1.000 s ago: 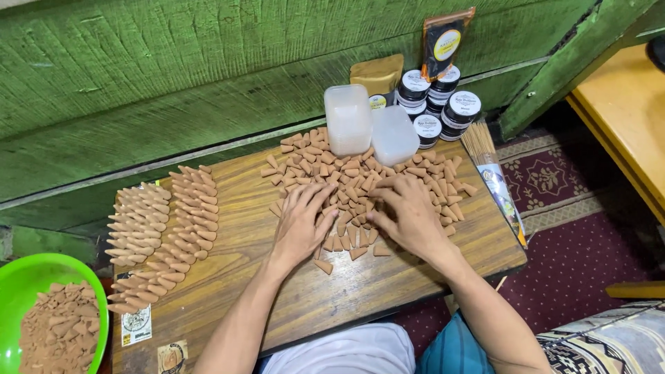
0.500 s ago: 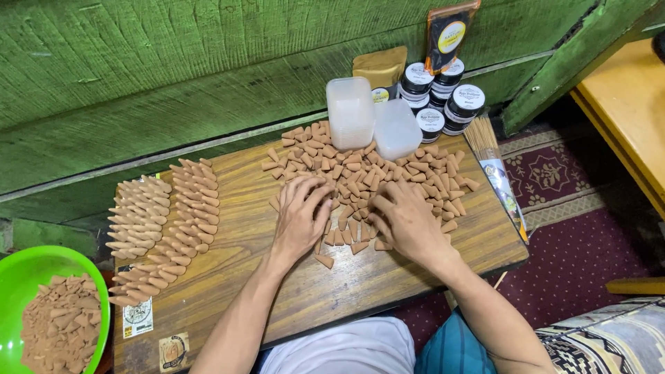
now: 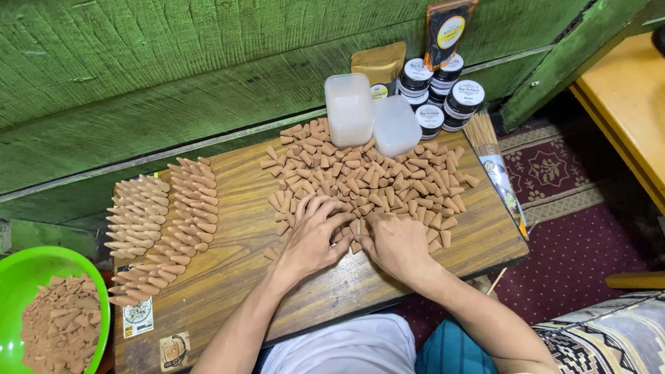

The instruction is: The person organizes incense cones by hand on a wooden table, lining them up into curved rows and gathering others into a pile near several small jars and containers.

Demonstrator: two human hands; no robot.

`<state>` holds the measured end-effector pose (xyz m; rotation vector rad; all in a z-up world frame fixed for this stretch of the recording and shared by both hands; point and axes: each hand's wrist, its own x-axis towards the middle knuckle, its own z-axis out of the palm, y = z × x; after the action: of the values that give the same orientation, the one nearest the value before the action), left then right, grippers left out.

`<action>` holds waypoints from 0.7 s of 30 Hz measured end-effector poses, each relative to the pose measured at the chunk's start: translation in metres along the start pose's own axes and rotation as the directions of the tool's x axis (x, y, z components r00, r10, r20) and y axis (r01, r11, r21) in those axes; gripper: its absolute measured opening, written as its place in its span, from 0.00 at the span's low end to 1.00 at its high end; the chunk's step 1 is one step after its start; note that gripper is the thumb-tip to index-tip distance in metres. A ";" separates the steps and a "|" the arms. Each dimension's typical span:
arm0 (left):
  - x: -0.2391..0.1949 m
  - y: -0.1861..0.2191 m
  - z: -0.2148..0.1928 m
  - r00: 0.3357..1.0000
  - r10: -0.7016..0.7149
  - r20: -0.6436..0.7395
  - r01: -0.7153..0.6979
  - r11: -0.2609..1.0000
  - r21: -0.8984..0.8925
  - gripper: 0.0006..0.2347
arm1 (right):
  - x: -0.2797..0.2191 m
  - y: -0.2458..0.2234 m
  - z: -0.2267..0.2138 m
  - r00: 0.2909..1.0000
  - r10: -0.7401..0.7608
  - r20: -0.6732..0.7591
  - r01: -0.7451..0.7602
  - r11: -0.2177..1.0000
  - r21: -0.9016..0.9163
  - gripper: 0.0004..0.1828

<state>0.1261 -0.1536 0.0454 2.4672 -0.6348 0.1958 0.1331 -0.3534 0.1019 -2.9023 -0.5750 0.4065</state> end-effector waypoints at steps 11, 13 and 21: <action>-0.001 0.000 -0.001 1.000 -0.002 0.018 0.002 1.000 -0.027 0.16 | -0.002 -0.004 0.021 0.991 -0.023 -0.134 0.010 0.995 -0.096 0.16; -0.001 -0.001 -0.002 1.000 -0.009 0.012 0.009 0.999 -0.036 0.16 | -0.004 -0.006 0.020 0.988 -0.033 -0.152 0.013 0.991 -0.132 0.16; 0.000 0.002 -0.003 0.994 -0.092 -0.063 0.068 0.948 -0.311 0.15 | -0.026 -0.003 -0.018 0.945 -0.103 -0.310 0.083 0.994 -0.076 0.15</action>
<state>0.1256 -0.1537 0.0486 2.1678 -0.4895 0.1468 0.1137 -0.3626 0.1254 -2.8953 -0.6774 -0.0891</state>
